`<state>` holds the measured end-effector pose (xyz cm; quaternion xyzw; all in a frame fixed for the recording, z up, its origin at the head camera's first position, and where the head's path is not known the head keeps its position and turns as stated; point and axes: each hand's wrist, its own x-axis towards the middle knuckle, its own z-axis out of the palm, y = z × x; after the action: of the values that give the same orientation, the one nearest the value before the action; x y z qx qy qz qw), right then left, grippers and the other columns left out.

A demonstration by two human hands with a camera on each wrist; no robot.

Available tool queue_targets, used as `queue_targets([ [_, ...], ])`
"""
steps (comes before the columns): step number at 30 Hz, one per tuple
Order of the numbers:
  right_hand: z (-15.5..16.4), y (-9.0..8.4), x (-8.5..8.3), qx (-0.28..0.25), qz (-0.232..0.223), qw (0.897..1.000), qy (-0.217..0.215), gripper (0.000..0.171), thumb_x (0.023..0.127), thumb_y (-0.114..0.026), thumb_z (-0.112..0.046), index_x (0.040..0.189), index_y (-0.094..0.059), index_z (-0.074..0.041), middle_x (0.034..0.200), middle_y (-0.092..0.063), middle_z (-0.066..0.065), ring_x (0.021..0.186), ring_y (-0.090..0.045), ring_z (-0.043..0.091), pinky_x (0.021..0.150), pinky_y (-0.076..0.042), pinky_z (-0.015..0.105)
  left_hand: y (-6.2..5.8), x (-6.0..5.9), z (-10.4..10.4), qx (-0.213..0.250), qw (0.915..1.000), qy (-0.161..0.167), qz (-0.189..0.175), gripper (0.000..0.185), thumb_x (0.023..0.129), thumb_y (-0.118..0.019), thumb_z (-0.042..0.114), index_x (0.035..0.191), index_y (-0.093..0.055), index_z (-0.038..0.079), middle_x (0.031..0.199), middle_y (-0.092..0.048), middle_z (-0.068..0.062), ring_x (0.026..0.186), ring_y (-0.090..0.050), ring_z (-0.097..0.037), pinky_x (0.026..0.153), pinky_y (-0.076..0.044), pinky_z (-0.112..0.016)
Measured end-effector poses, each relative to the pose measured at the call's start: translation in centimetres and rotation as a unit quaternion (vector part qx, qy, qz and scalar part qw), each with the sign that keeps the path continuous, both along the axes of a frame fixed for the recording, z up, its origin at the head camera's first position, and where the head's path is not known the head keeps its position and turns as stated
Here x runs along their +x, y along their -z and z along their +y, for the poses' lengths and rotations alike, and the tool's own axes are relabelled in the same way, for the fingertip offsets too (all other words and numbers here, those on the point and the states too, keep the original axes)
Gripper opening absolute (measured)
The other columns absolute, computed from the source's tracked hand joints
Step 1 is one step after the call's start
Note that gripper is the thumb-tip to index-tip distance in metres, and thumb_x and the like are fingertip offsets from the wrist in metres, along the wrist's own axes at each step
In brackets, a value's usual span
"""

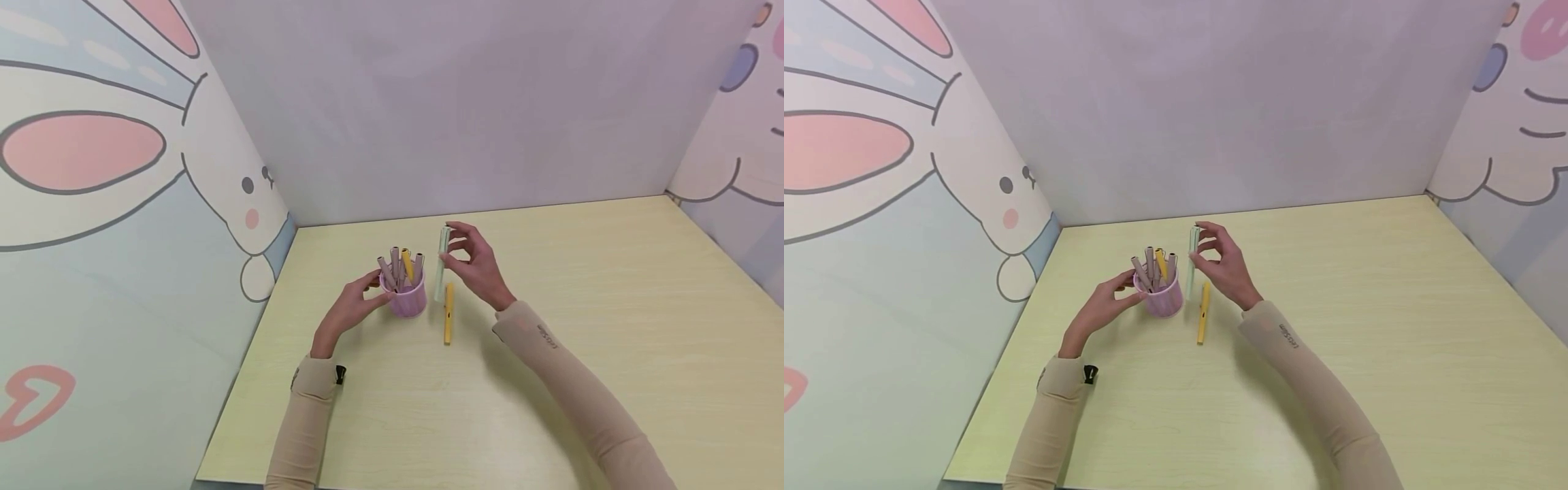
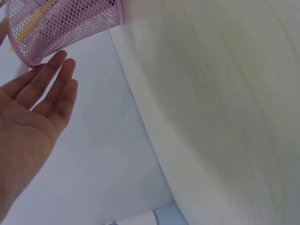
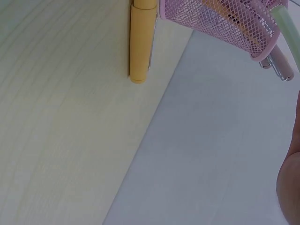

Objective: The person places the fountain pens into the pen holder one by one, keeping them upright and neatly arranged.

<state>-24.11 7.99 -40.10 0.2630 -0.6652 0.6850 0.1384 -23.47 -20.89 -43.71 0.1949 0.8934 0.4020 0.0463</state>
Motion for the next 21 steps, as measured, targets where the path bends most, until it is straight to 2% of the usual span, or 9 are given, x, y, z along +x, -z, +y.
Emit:
queue_targets([
  [7,-0.8,-0.5,0.0,-0.01,0.001,1.0,-0.004,0.057,0.091,-0.065,0.02,0.143,-0.045,0.012,0.122,-0.053,0.032,0.098,-0.062,0.027,0.075,-0.059,0.024,-0.1,0.1,-0.1,-0.001,1.0,0.001,0.001,0.07,0.101,-0.07,0.034,0.157,-0.042,0.004,0.14,-0.061,-0.017,0.131,-0.056,-0.032,0.112,-0.04,-0.052],
  [16,-1.7,-1.0,-0.3,-0.03,0.001,0.999,-0.013,0.056,0.091,-0.064,0.02,0.143,-0.044,0.014,0.12,-0.053,0.026,0.098,-0.061,0.026,0.075,-0.06,0.027,0.0,0.0,-0.1,0.0,1.0,0.0,0.001,0.069,0.101,-0.07,0.033,0.157,-0.042,0.003,0.14,-0.061,-0.017,0.131,-0.056,-0.033,0.112,-0.04,-0.053],
  [21,-2.2,-1.2,-0.5,-0.039,0.003,0.999,-0.015,0.056,0.092,-0.063,0.02,0.143,-0.041,0.016,0.122,-0.053,0.028,0.099,-0.06,0.025,0.076,-0.06,0.027,0.0,0.0,-0.1,-0.001,1.0,-0.003,-0.001,0.07,0.101,-0.07,0.035,0.157,-0.042,0.004,0.141,-0.061,-0.017,0.131,-0.055,-0.033,0.112,-0.04,-0.053],
])
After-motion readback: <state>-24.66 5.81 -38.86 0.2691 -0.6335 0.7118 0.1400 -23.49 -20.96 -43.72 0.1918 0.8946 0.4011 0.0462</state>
